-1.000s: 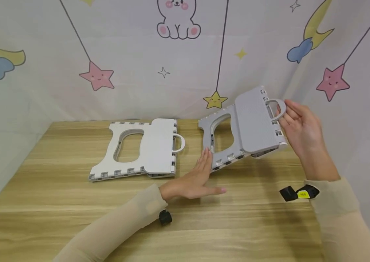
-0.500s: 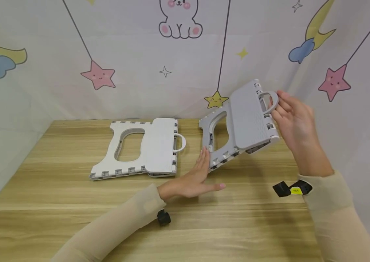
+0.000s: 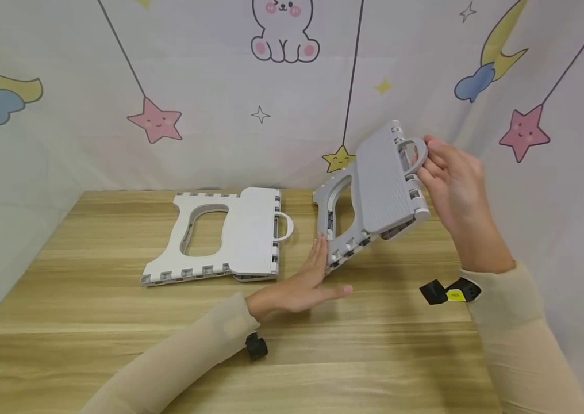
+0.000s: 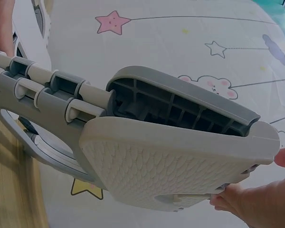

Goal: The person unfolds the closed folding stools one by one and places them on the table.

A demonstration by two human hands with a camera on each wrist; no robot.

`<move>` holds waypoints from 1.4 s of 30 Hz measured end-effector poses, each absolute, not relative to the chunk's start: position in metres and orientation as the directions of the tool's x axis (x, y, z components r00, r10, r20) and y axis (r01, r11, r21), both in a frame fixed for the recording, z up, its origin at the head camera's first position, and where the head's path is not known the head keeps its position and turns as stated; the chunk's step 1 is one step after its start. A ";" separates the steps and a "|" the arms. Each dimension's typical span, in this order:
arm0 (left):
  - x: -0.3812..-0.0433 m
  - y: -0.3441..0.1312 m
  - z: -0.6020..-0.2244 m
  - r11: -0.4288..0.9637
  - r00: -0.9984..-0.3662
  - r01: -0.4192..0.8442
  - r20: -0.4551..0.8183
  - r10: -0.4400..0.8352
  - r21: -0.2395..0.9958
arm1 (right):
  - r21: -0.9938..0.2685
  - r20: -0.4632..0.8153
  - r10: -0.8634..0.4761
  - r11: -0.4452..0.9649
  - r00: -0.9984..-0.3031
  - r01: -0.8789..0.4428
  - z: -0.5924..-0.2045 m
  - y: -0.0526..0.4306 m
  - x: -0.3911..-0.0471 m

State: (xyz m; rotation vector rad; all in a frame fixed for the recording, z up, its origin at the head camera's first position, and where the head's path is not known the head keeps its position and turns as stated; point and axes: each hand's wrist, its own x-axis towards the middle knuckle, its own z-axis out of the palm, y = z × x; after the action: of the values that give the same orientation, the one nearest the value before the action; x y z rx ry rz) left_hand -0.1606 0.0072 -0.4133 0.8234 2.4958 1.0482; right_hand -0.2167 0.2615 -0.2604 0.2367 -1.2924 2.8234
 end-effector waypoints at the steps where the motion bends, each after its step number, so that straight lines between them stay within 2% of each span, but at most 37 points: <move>1: -0.160 0.007 -0.413 0.562 -0.787 0.383 -0.059 0.613 0.733 | -0.759 0.155 -0.036 -0.644 -0.987 -0.096 -0.260 0.260 -0.217; 9: -0.159 0.005 -0.412 0.524 -0.793 0.359 -0.043 0.607 0.772 | -0.804 0.199 -0.004 -0.573 -0.980 -0.160 -0.252 0.244 -0.216; 16: -0.160 0.003 -0.413 0.499 -0.804 0.334 -0.035 0.594 0.800 | -0.885 0.252 0.002 -0.405 -0.968 -0.231 -0.245 0.229 -0.214; 19: -0.160 0.003 -0.413 0.490 -0.814 0.307 -0.041 0.579 0.816 | -0.889 0.271 0.000 -0.384 -0.962 -0.251 -0.243 0.223 -0.212; 28: -0.159 0.000 -0.416 0.446 -0.836 0.213 -0.074 0.543 0.870 | -0.938 0.270 -0.041 -0.236 -0.962 -0.253 -0.238 0.212 -0.210; 37: -0.161 -0.001 -0.419 0.394 -0.841 0.175 -0.071 0.536 0.902 | -0.957 0.277 -0.070 -0.112 -0.958 -0.269 -0.235 0.204 -0.211; 42: -0.162 0.000 -0.422 0.348 -0.852 0.136 -0.069 0.518 0.927 | -0.964 0.265 -0.088 0.012 -0.960 -0.267 -0.231 0.197 -0.213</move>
State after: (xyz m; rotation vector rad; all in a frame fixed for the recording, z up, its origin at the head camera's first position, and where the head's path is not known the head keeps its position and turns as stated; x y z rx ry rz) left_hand -0.1623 -0.0001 -0.4217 0.5773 2.2654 1.5069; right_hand -0.2127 0.1972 -0.2314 0.3781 -2.1381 2.0870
